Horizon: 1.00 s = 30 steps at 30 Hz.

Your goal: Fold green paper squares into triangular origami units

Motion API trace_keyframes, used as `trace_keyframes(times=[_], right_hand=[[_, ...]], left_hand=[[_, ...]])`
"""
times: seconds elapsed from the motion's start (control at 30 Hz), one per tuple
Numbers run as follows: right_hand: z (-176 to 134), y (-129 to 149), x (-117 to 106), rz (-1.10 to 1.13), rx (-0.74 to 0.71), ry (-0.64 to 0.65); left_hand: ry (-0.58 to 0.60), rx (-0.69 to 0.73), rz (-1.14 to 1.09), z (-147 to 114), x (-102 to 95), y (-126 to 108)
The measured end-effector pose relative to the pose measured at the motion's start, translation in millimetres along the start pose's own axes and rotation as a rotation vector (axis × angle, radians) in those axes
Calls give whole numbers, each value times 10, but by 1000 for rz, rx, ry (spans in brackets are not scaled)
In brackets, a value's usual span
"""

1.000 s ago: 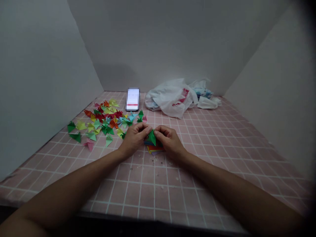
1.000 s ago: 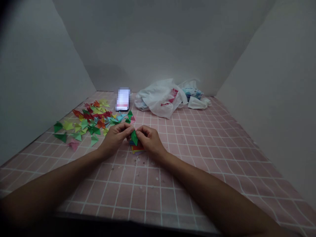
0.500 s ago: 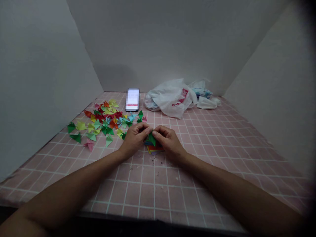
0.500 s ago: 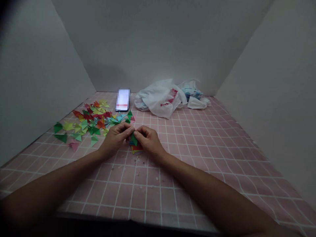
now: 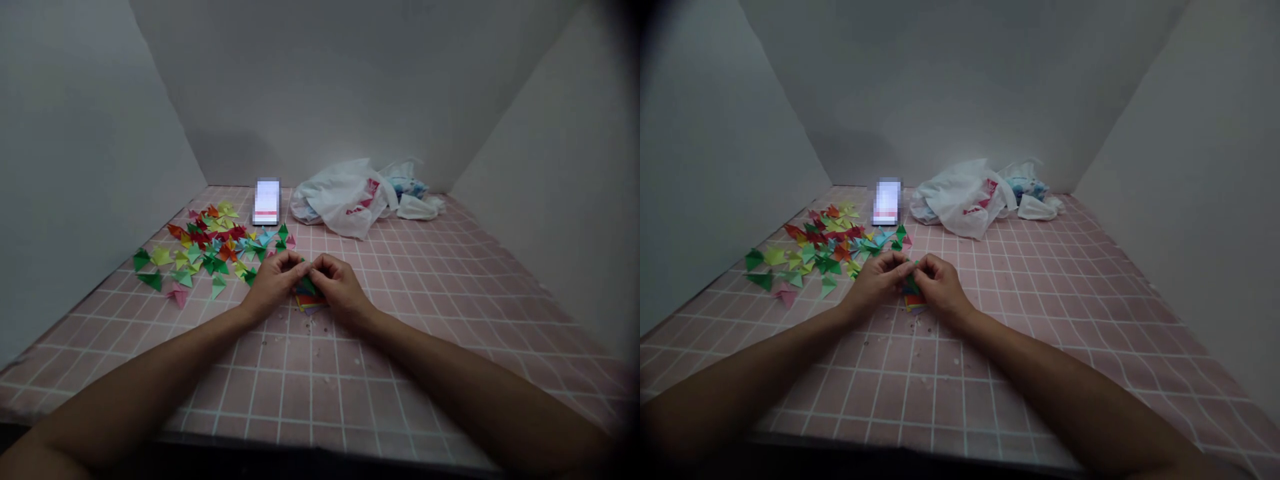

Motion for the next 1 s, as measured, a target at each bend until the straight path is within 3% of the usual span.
trace_keyframes(times=[0.13,0.37,0.6,0.77,1.0], right_hand=[[-5,-8,-6,-67,-27,-41],[-7,-45,23,147,106,96],[-28,10,21,156,100,76],[-24,-24,22,201,141,95],[-22,-10,16,123,83,49]], left_hand=[[13,-9,32,16,-14,-5],[-22,-105,-91,18,-34,50],[-13,-52,-70,16,-32,3],[16,-83,-106,2,-10,8],[17,-93,-120,-11,12,21]])
Point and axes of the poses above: each hand's wrist, its own z-axis towards the middle knuckle, its own x-axis out of the palm, y = z × x, the point moved 3 cm from there along z, towards the middle knuckle, and after that the axes turned 13 degrees about x, right-handed, at the moved point
